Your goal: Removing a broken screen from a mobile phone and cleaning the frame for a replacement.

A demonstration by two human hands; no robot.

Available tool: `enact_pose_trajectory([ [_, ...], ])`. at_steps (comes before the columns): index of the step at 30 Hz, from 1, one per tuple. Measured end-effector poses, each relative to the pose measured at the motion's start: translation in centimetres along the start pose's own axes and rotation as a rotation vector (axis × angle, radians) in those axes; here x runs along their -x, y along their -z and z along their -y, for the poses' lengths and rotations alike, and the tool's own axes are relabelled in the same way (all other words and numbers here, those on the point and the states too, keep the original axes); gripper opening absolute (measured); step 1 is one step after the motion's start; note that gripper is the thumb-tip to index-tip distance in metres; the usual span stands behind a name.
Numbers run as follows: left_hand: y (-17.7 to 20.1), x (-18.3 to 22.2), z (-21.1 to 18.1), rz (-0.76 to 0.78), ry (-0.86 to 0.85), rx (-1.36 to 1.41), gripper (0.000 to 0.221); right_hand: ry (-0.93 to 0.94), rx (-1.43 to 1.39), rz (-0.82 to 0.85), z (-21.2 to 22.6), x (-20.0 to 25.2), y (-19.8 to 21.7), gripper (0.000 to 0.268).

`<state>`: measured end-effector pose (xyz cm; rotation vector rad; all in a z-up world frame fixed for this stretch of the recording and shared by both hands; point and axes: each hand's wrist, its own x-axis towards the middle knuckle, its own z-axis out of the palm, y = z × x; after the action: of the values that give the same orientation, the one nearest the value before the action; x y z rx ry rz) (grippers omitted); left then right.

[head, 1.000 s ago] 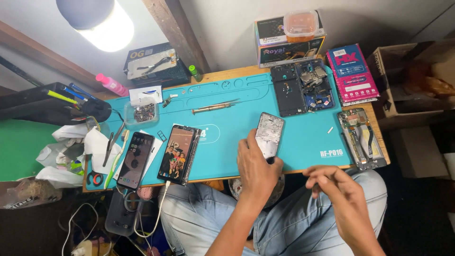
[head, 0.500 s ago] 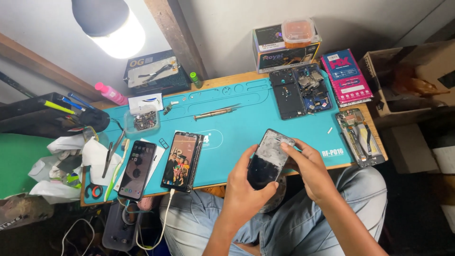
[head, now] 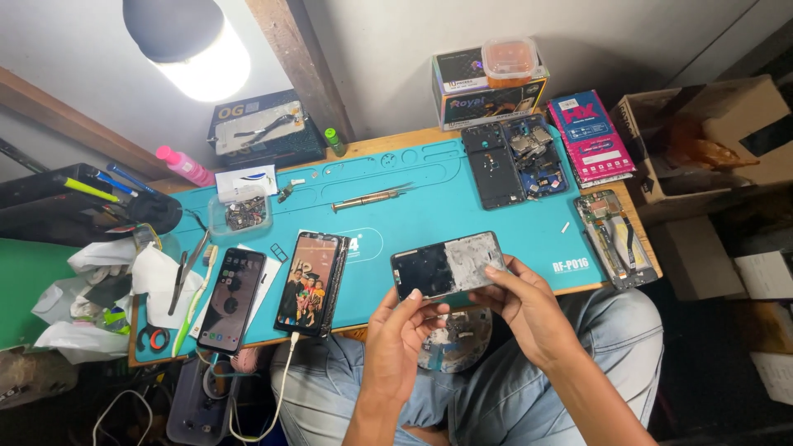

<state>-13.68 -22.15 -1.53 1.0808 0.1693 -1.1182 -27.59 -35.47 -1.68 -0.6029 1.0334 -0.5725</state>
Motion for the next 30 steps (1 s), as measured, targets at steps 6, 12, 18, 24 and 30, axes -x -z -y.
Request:
enact_pose_trajectory([
  [6,0.5,-1.4,-0.2,0.035,-0.054,0.036,0.017,-0.053,-0.075,0.081,2.7,2.6,-1.5,0.017],
  [12,0.8,-3.2,-1.5,0.24,-0.09,-0.199,0.029,-0.394,-0.007,-0.044,5.9,5.0,-4.4,0.079],
  [18,1.3,-5.4,-0.8,0.199,-0.16,-0.474,0.031,-0.411,-0.057,0.085,3.6,4.0,-2.8,0.064],
  [24,-0.7,-3.2,-1.2,0.128,-0.287,-0.508,0.032,-0.398,-0.132,0.082,3.5,3.8,-3.2,0.055],
  [30,-1.1,-0.8,-1.0,0.039,-0.328,-0.546,0.03,-0.369,-0.154,0.105,3.8,3.7,-3.4,0.051],
])
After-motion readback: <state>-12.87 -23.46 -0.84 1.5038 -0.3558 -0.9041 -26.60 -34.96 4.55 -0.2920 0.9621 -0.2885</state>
